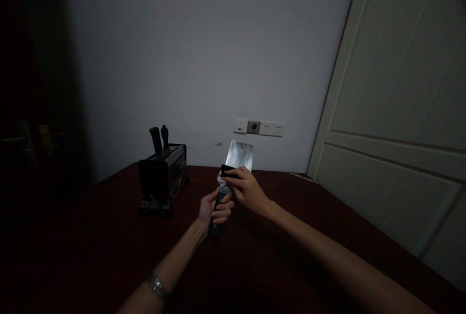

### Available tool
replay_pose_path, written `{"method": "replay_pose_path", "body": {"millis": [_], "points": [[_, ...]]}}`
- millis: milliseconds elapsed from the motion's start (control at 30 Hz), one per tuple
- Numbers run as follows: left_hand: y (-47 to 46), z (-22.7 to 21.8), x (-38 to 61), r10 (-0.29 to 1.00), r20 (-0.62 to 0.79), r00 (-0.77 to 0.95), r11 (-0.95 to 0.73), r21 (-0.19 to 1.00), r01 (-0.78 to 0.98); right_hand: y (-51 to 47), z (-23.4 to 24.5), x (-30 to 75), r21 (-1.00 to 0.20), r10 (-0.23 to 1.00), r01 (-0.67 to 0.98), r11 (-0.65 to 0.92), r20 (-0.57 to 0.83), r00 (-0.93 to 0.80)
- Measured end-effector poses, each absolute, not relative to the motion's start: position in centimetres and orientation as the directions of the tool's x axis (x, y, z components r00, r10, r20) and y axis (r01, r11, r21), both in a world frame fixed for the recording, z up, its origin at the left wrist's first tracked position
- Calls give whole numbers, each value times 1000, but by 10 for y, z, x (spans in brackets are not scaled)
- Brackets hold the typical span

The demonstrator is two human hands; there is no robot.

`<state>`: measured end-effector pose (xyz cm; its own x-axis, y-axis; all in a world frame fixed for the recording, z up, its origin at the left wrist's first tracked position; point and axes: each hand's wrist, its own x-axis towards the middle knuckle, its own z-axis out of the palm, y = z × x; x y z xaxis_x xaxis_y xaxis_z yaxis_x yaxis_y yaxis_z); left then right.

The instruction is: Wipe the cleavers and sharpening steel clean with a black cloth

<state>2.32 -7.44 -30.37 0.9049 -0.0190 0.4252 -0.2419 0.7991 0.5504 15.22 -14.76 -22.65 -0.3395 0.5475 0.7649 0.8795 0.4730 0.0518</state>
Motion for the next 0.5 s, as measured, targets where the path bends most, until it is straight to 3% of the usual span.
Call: {"method": "replay_pose_path", "body": {"millis": [100,300,500], "points": [[-74,-306,25,-46,405,913,805,556,-206,-142,-216,164,31,538,890,455,787,-302],[-74,-309,26,-55,402,914,818,543,-190,-120,-186,191,-108,483,940,323,873,-66],[-73,-309,26,-40,417,908,822,530,-206,-153,-227,160,-92,588,871,483,771,-245]]}}
